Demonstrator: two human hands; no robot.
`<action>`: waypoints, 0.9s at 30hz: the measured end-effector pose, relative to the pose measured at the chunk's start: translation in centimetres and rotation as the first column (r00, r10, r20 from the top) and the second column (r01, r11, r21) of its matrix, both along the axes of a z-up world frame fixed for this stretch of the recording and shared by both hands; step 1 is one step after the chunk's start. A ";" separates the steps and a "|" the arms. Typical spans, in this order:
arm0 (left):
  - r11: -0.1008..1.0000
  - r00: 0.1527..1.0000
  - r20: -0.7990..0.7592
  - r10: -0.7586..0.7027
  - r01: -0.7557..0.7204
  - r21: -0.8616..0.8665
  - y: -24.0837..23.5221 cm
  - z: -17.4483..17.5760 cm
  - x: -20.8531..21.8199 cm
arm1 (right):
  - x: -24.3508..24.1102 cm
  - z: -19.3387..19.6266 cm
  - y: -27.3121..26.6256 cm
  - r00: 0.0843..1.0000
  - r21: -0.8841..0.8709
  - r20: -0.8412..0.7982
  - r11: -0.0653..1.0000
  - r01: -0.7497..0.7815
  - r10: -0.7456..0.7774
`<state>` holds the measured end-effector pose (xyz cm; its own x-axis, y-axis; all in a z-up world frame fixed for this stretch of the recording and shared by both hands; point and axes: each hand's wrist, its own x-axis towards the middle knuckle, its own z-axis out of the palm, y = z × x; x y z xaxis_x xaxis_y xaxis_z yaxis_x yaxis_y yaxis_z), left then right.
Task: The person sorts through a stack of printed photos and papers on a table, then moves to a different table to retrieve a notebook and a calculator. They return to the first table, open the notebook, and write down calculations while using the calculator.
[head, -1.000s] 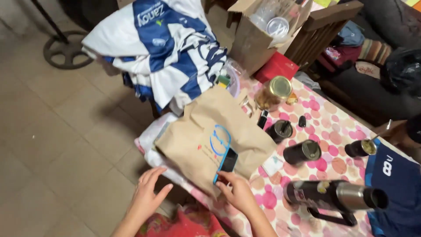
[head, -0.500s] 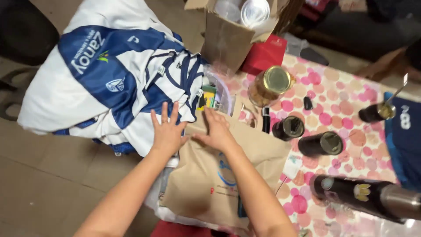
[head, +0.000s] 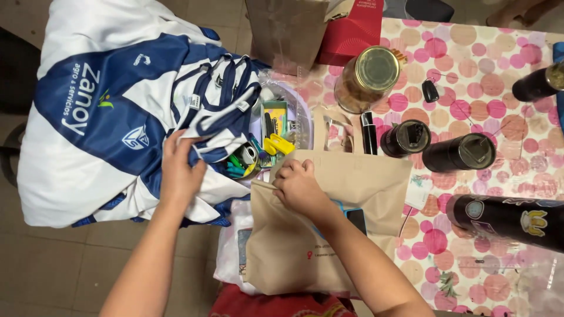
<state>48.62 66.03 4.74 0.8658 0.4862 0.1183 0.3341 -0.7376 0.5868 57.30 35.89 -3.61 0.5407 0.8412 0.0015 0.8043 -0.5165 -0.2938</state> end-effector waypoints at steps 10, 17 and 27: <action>0.984 0.997 0.057 -0.048 0.057 -0.170 3.5 6.0 -0.3 | -0.9 0.6 2.6 0.997 -0.001 0.023 0.997 0.080 -0.080; 0.946 0.956 0.039 -0.290 0.293 -0.141 6.9 6.6 -0.6 | -4.1 -2.1 4.2 0.980 0.096 0.175 0.989 -0.112 0.094; 0.880 0.983 0.068 -0.172 0.184 -0.438 9.6 8.9 -0.4 | -2.7 1.8 7.4 0.975 0.103 -0.223 0.995 0.016 0.007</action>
<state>48.22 75.58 13.64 0.9422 0.3314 -0.0485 0.2019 -0.4465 0.8717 54.60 43.24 -1.78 0.5410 0.8404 -0.0320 0.7105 -0.4770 -0.5173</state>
